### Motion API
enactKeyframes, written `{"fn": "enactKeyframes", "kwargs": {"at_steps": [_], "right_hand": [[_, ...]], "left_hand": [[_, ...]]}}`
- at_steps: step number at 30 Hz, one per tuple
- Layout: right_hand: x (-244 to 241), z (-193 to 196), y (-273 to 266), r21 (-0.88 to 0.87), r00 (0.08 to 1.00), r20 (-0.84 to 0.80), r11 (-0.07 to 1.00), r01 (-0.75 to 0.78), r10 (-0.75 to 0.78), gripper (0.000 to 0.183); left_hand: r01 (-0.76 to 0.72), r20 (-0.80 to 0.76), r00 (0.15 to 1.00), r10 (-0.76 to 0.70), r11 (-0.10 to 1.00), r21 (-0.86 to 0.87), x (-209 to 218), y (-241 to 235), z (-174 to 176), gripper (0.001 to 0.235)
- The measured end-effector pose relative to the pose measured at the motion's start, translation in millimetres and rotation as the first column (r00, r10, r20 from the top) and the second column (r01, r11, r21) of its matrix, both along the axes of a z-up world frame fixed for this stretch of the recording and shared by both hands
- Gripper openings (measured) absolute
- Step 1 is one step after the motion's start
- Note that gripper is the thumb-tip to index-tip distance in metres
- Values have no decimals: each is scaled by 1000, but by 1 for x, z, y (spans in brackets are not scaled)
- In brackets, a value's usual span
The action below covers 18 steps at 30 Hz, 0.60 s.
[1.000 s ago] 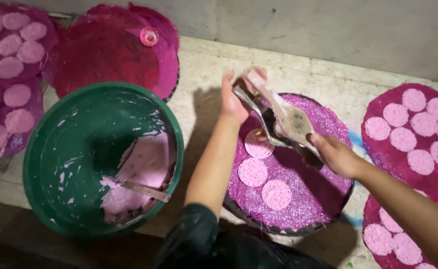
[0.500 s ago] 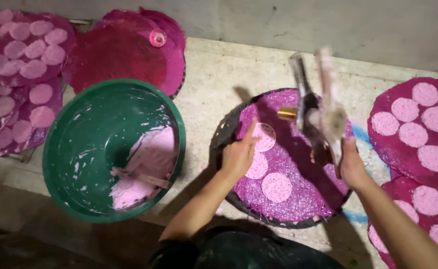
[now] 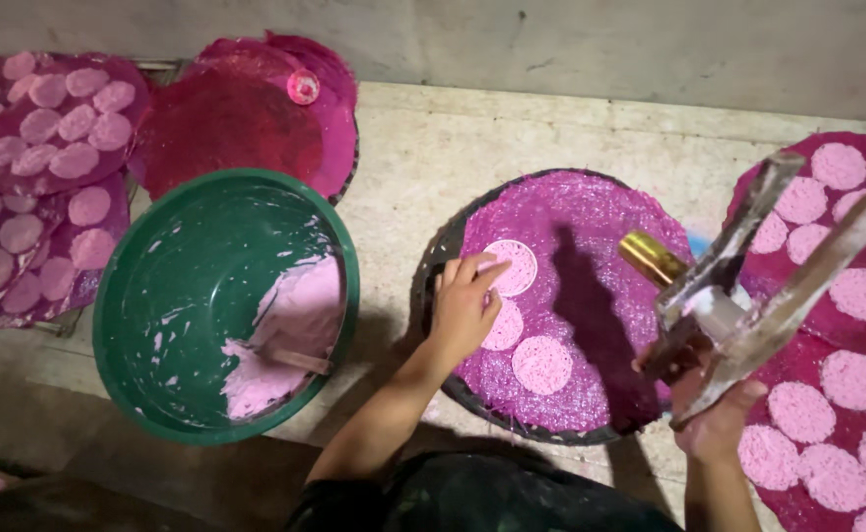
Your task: The person scoops pink paste from a green bucket and uses a manual press to form circular pink pads on a pink mat. The person repeatedly fills the press, compresses the paste, and removes the formed pads, placing them on the mat.
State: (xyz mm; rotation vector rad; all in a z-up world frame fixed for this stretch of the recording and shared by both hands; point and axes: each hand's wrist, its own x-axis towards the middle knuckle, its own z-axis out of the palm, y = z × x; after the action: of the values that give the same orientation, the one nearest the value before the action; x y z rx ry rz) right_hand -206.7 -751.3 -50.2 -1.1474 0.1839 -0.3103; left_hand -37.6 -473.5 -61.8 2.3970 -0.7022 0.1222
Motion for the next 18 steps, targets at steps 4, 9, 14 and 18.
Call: {"fn": "enactKeyframes", "kwargs": {"at_steps": [4,9,14,18], "right_hand": [[-6,2,-1,-42,998,-15,997,66,-67,122],[-7,8,4,-38,995,5,994,102,-102,122],[-14,1,1,-68,996,30,994,89,-87,118],[-17,-14,-8,-14,992,58,993,113,-112,120]], "left_hand": [[-111,-90,989,116,992,63,15,-21,-5,103],[-135,-169,970,175,964,228,23,-34,-9,113],[-127,-167,971,169,963,236,21,-29,-9,105],[-129,-97,985,145,979,157,18,-27,1,102]]}}
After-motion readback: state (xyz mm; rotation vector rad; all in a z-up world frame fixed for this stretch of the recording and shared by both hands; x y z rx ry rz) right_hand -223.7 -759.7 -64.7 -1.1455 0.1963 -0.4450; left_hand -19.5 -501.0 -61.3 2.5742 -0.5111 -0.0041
